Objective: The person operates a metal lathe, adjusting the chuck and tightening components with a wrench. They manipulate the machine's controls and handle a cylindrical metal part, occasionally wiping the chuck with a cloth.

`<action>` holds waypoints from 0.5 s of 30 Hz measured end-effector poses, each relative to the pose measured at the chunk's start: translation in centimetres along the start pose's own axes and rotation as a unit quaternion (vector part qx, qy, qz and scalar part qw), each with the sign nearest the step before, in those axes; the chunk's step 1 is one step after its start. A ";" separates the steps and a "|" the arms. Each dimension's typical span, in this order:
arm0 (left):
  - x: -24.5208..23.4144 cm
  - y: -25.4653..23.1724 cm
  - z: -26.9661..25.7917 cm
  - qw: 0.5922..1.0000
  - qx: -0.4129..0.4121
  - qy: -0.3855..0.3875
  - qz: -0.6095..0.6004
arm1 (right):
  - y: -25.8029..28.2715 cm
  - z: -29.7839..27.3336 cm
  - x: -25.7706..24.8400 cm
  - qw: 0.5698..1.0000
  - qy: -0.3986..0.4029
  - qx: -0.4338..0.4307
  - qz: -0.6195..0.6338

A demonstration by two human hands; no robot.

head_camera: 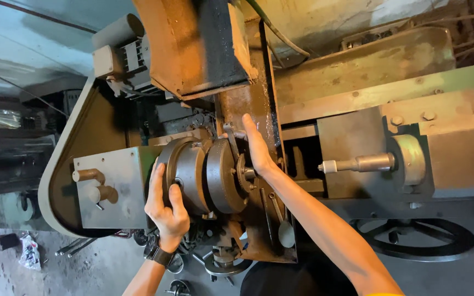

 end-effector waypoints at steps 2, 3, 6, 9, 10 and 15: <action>-0.1 -0.3 0.1 1.000 0.003 0.000 0.004 | 0.7 -0.2 0.5 1.000 0.011 -0.010 -0.019; -0.1 -0.3 0.2 1.000 0.001 0.000 0.006 | 1.2 -0.4 0.4 0.998 -0.003 -0.022 -0.058; 0.1 0.1 0.3 1.000 0.003 0.001 0.011 | 1.0 -0.3 0.0 0.995 -0.022 -0.026 -0.091; 0.0 -0.2 0.4 1.000 0.008 -0.001 0.015 | 1.1 -0.1 -0.1 0.995 -0.027 -0.019 -0.092; -0.1 -0.4 0.2 1.000 0.010 -0.004 0.014 | 1.4 -0.1 -0.2 0.994 -0.029 -0.021 -0.100; -0.5 -0.6 -0.1 0.999 0.010 -0.031 -0.022 | 2.9 -2.7 -2.7 0.946 -0.147 -0.099 -0.273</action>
Point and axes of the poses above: each hand's wrist, its own z-axis towards the middle knuckle, its own x-axis out of the palm, y = z × x, the point moved 9 cm from there along z, towards the middle knuckle, and after that the axes turned 7 degrees about -z, right-handed, at the moved point
